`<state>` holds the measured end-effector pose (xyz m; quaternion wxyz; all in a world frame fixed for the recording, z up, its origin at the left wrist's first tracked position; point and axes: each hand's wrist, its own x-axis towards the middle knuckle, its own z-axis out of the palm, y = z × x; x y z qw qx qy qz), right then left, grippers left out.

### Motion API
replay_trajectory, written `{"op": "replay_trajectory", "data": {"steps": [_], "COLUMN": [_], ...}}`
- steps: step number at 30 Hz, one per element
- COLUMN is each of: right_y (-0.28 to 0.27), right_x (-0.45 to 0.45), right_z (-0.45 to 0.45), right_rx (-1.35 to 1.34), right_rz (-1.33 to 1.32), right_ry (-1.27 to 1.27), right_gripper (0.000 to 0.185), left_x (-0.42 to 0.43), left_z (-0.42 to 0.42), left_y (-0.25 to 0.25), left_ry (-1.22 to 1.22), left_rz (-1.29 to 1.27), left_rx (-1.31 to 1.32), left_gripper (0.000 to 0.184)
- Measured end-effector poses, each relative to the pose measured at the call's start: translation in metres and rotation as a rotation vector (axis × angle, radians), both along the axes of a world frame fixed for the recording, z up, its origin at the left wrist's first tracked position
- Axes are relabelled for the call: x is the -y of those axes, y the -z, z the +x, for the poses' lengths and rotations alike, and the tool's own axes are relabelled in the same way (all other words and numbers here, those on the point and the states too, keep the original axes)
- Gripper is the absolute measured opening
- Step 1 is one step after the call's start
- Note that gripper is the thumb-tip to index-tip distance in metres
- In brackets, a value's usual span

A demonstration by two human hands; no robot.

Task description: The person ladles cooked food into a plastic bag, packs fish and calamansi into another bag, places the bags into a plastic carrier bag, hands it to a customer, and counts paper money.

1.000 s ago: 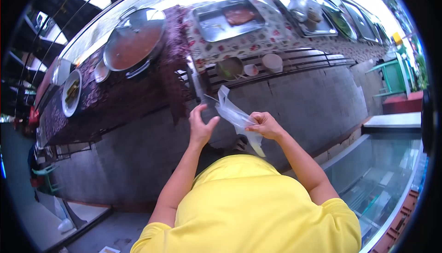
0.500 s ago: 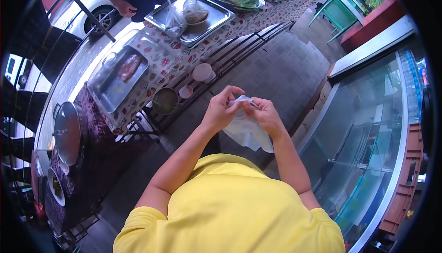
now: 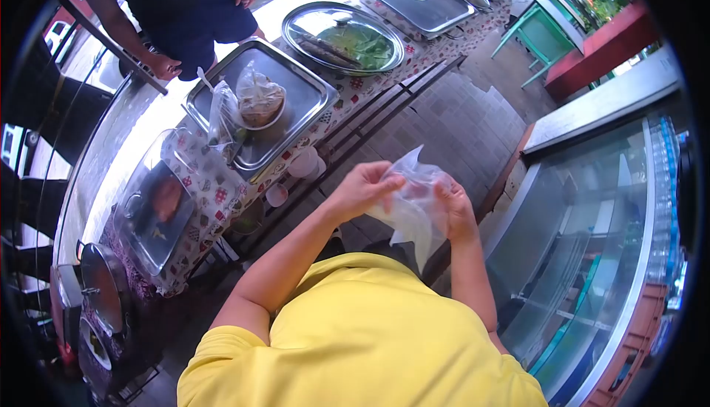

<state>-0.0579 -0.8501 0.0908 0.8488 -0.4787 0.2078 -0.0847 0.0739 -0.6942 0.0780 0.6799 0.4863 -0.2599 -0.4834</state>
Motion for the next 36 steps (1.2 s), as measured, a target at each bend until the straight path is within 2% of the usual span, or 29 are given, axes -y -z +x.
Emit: {"op": "replay_trajectory", "data": {"steps": [2, 3, 4, 6, 7, 8, 10, 11, 13, 14, 16, 17, 18, 19, 20, 22, 24, 25, 27, 29, 30, 32, 33, 34, 35, 36], "right_y": [-0.019, -0.016, -0.012, -0.006, -0.007, -0.013, -0.043, -0.056, -0.075, -0.082, -0.091, -0.092, -0.094, -0.091, -0.078, -0.057, -0.022, -0.008, 0.01, 0.014, 0.011, -0.02, -0.05, -0.074, -0.098, -0.104], "right_x": [0.018, 0.033, 0.053, 0.084, 0.097, 0.11, 0.116, 0.115, 0.114, 0.111, 0.1, 0.093, 0.085, 0.071, 0.052, 0.006, -0.044, -0.065, -0.086, -0.091, -0.089, -0.084, -0.08, -0.076, -0.071, -0.067], "right_z": [0.018, 0.026, 0.033, 0.05, 0.056, 0.066, 0.089, 0.099, 0.116, 0.124, 0.145, 0.16, 0.18, 0.194, 0.216, 0.268, 0.309, 0.323, 0.348, 0.368, 0.376, 0.38, 0.374, 0.367, 0.367, 0.371], "right_rx": [0.023, 0.035, 0.049, 0.078, 0.072, 0.076, 0.036, 0.099, 0.243, 0.322, 0.495, 0.583, 0.701, 0.704, 0.568, 0.595, 0.837, 0.897, 0.76, 0.946, 0.928, 0.825, 0.734, 0.656, 0.555, 0.612], "right_rz": [0.184, 0.175, 0.164, 0.121, 0.042, -0.04, -0.2, -0.361, -0.689, -0.725, -0.787, -0.657, -0.595, -0.614, -0.613, -1.063, -1.296, -1.412, -1.619, -1.784, -1.713, -1.629, -1.578, -1.42, -1.202, -0.677], "right_ry": [0.076, 0.035, -0.006, -0.12, -0.308, -0.5, -0.802, -0.979, -1.318, -1.404, -1.569, -1.576, -1.548, -1.327, -1.117, -0.842, -0.699, -0.679, -0.922, -0.8, -0.805, -0.818, -0.804, -0.696, -0.708, -0.659], "right_gripper": [0.013, 0.013, 0.013, 0.015, 0.014, 0.016, 0.02, 0.018, 0.014, 0.013, 0.011, 0.012, 0.012, 0.021, 0.03, 0.039, 0.063, 0.064, 0.042, 0.026, 0.011, 0.008, 0.012, 0.015, 0.016, 0.015], "left_x": [0.01, 0.018, 0.025, 0.038, 0.043, 0.048, 0.049, 0.047, 0.041, 0.035, 0.01, -0.004, -0.016, -0.027, -0.037, -0.059, -0.074, -0.083, -0.104, -0.126, -0.138, -0.154, -0.161, -0.168, -0.172, -0.174], "left_z": [0.008, 0.014, 0.013, 0.026, 0.027, 0.027, 0.023, 0.021, 0.016, 0.011, 0.007, 0.002, -0.007, -0.016, -0.025, -0.035, -0.036, -0.036, -0.036, -0.033, -0.029, -0.018, -0.009, 0.001, 0.013, 0.025], "left_y": [-0.003, -0.001, 0.015, 0.008, 0.001, -0.011, -0.008, -0.011, -0.03, -0.037, -0.025, -0.025, -0.029, -0.042, -0.053, -0.071, -0.096, -0.107, -0.123, -0.131, -0.131, -0.13, -0.131, -0.13, -0.126, -0.124], "left_ry": [0.274, 0.376, 0.275, 0.158, 0.098, -0.03, -0.273, -0.386, -0.617, -0.733, -1.053, -1.205, -1.257, -1.306, -1.354, -1.415, -1.475, -1.5, -1.517, -1.483, -1.447, -1.394, -1.364, -1.332, -1.299, -1.263], "left_rz": [0.157, 0.252, 0.275, 0.596, 0.762, 0.918, 1.044, 1.112, 1.208, 1.261, 1.028, 0.9, 0.919, 0.93, 0.934, 1.071, 1.145, 1.15, 1.171, 1.194, 1.223, 1.218, 1.21, 1.208, 1.203, 1.195], "left_rx": [0.122, 0.205, 0.304, 0.54, 0.638, 0.661, 0.902, 1.019, 1.154, 1.214, 1.175, 1.159, 1.06, 0.962, 0.864, 0.946, 0.939, 0.89, 0.889, 0.979, 1.152, 1.123, 1.116, 1.133, 1.15, 1.167], "left_gripper": [0.047, 0.056, 0.072, 0.064, 0.06, 0.039, 0.027, 0.024, 0.026, 0.03, 0.031, 0.031, 0.031, 0.032, 0.032, 0.035, 0.033, 0.032, 0.03, 0.03, 0.036, 0.041, 0.044, 0.046, 0.049, 0.053]}}
